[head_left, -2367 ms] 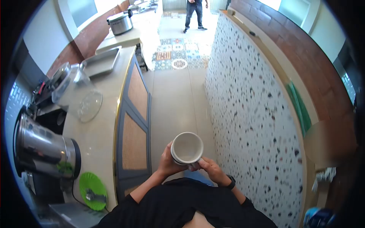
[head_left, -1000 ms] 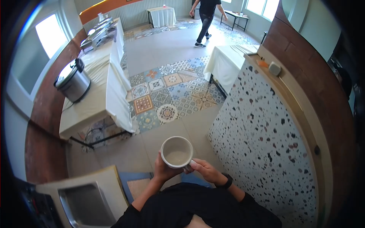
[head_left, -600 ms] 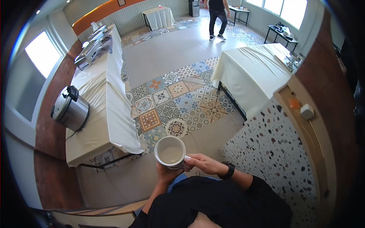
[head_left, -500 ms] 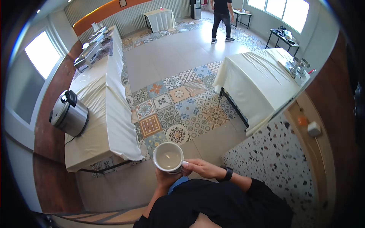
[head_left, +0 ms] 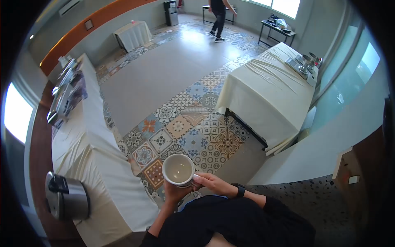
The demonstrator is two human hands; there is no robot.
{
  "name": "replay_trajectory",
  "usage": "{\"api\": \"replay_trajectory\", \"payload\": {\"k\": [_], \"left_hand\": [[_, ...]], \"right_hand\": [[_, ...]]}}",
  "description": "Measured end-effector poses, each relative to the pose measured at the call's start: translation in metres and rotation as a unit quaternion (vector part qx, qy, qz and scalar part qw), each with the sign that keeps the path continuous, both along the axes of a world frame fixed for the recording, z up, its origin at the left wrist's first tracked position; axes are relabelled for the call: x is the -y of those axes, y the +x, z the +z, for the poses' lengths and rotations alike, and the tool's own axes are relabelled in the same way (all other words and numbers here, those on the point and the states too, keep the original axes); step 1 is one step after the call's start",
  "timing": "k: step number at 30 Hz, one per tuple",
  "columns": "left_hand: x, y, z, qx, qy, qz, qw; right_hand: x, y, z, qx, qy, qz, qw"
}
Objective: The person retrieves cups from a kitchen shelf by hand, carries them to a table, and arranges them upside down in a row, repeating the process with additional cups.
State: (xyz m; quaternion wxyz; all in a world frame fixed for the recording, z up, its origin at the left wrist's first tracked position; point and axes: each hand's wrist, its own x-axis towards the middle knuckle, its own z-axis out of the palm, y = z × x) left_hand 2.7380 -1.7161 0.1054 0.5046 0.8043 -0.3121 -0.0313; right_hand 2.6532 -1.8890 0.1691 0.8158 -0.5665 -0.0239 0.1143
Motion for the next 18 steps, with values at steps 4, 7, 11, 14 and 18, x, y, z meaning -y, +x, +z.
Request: {"api": "replay_trajectory", "payload": {"k": [4, 7, 11, 14, 18], "left_hand": [[0.075, 0.076, 0.019, 0.009, -0.055, -0.118, 0.991], [0.138, 0.121, 0.014, 0.006, -0.042, -0.194, 0.98], [0.222, 0.17, 0.0, -0.028, -0.014, -0.246, 0.969], [0.275, 0.208, 0.008, -0.04, -0.008, -0.252, 0.967], [0.323, 0.272, 0.006, -0.033, 0.014, -0.237, 0.971]], "right_hand": [[0.047, 0.038, -0.007, 0.036, 0.023, -0.115, 0.992], [0.09, 0.06, -0.01, 0.032, 0.038, -0.189, 0.981], [0.155, 0.098, -0.014, 0.016, 0.052, -0.263, 0.963], [0.21, 0.14, -0.011, 0.017, 0.047, -0.26, 0.964], [0.276, 0.207, -0.01, 0.026, 0.063, -0.193, 0.979]]}}
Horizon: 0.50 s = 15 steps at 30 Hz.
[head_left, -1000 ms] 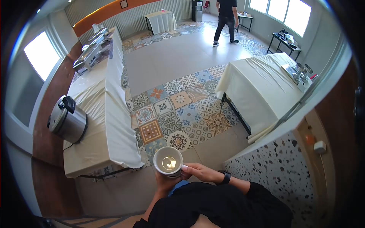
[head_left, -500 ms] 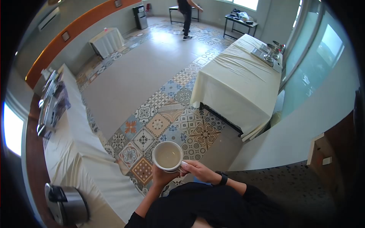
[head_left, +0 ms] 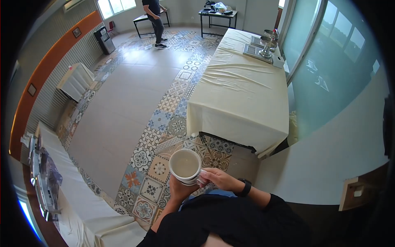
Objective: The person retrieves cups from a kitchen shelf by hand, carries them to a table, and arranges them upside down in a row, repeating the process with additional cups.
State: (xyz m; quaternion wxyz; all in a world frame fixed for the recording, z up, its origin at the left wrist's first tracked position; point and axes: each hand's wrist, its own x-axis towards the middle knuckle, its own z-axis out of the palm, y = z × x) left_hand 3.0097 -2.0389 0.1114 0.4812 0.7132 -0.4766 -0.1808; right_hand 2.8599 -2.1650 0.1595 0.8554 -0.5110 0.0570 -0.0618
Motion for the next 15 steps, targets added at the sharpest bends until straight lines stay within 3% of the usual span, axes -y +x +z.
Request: {"api": "replay_trajectory", "payload": {"k": [6, 15], "left_hand": [[0.056, 0.093, 0.027, 0.013, -0.023, 0.04, 0.999], [0.129, 0.281, -0.002, -0.045, 0.019, 0.02, 0.999]], "right_hand": [[0.058, 0.114, 0.001, -0.006, -0.044, 0.019, 0.999], [0.134, 0.294, -0.016, -0.031, 0.013, 0.025, 0.999]]}}
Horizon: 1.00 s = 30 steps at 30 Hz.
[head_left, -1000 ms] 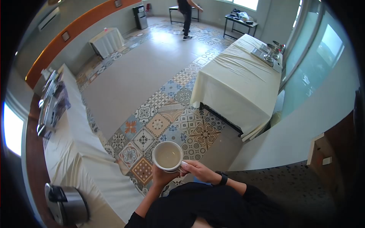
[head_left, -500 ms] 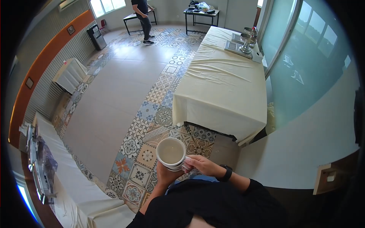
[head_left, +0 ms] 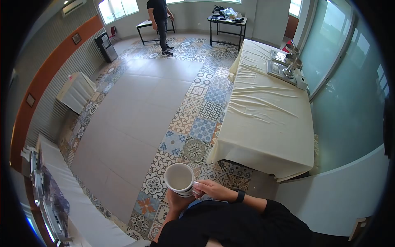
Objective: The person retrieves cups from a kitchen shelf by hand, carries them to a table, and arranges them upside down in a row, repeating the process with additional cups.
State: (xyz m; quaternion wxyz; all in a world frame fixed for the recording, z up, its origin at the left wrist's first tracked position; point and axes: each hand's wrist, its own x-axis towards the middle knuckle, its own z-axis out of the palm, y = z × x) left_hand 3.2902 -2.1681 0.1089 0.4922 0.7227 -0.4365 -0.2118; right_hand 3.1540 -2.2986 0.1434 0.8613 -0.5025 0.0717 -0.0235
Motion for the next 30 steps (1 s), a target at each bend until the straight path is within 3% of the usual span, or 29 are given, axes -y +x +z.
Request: {"api": "replay_trajectory", "payload": {"k": [3, 6, 8, 10, 13, 17, 18, 22, 24, 26, 29, 30], "left_hand": [[0.034, 0.065, 0.017, -0.008, -0.025, -0.028, 0.999], [0.075, 0.137, -0.004, 0.023, -0.021, -0.1, 0.994], [0.107, 0.166, -0.004, 0.065, 0.036, -0.118, 0.99], [0.145, 0.183, 0.002, 0.053, 0.014, -0.171, 0.984], [0.201, 0.198, 0.01, 0.058, -0.009, -0.23, 0.971], [0.286, 0.208, -0.007, 0.029, -0.01, -0.299, 0.954], [0.305, 0.209, -0.003, 0.038, -0.027, -0.302, 0.952], [0.392, 0.214, 0.007, 0.031, -0.015, -0.319, 0.947], [0.431, 0.216, 0.013, 0.018, 0.03, -0.325, 0.945], [0.473, 0.219, 0.016, 0.017, 0.003, -0.341, 0.94], [0.525, 0.219, 0.02, 0.02, -0.007, -0.371, 0.929], [0.54, 0.217, 0.021, 0.021, -0.005, -0.381, 0.924]], "right_hand": [[0.025, 0.06, 0.006, -0.016, -0.018, -0.039, 0.999], [0.051, 0.106, 0.006, 0.01, -0.002, -0.088, 0.996], [0.067, 0.125, 0.004, 0.0, 0.003, -0.158, 0.987], [0.086, 0.135, 0.005, 0.003, 0.001, -0.211, 0.977], [0.116, 0.144, 0.022, -0.049, 0.023, -0.301, 0.952], [0.175, 0.146, -0.004, 0.04, 0.049, -0.356, 0.932], [0.188, 0.149, -0.001, -0.008, 0.051, -0.385, 0.921], [0.262, 0.152, -0.007, 0.038, 0.068, -0.402, 0.912], [0.3, 0.153, 0.001, 0.018, 0.075, -0.415, 0.907], [0.335, 0.159, 0.017, 0.002, 0.073, -0.439, 0.896], [0.379, 0.158, 0.008, 0.075, 0.086, -0.453, 0.884], [0.389, 0.156, 0.012, 0.021, 0.071, -0.477, 0.876]]}}
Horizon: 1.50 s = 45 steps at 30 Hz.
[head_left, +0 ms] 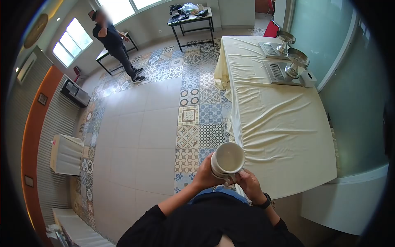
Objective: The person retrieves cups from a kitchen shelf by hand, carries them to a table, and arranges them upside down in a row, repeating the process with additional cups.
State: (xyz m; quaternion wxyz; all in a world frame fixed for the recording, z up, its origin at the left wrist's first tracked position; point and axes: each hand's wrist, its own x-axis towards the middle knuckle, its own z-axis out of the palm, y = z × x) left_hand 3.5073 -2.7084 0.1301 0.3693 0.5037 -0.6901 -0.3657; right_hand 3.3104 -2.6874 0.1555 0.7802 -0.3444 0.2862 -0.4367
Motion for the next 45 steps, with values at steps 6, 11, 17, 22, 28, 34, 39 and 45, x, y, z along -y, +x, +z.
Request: {"api": "replay_trajectory", "payload": {"k": [6, 11, 17, 22, 28, 34, 39, 45], "left_hand": [[0.091, -0.031, 0.003, -0.021, -0.012, -0.101, 0.995], [0.168, -0.064, -0.015, -0.026, 0.054, -0.216, 0.974], [0.275, -0.101, -0.024, -0.042, 0.084, -0.358, 0.929], [0.366, -0.115, -0.038, 0.003, 0.068, -0.404, 0.912], [0.449, -0.143, -0.059, -0.015, 0.062, -0.441, 0.895], [0.473, -0.185, -0.106, 0.062, 0.084, -0.522, 0.846], [0.461, -0.221, -0.142, 0.033, -0.025, -0.548, 0.835], [0.445, -0.255, -0.175, 0.077, -0.06, -0.557, 0.825]], "right_hand": [[0.046, -0.021, -0.004, 0.003, 0.02, -0.111, 0.994], [0.082, -0.033, -0.022, 0.007, 0.08, -0.257, 0.963], [0.153, -0.033, -0.028, 0.001, 0.102, -0.377, 0.921], [0.234, -0.026, -0.027, -0.001, 0.132, -0.449, 0.884], [0.301, -0.031, -0.056, 0.009, 0.116, -0.506, 0.855], [0.32, -0.048, -0.089, 0.018, 0.138, -0.597, 0.79], [0.302, -0.079, -0.118, 0.076, 0.147, -0.656, 0.737], [0.278, -0.111, -0.135, 0.063, 0.16, -0.721, 0.671]]}}
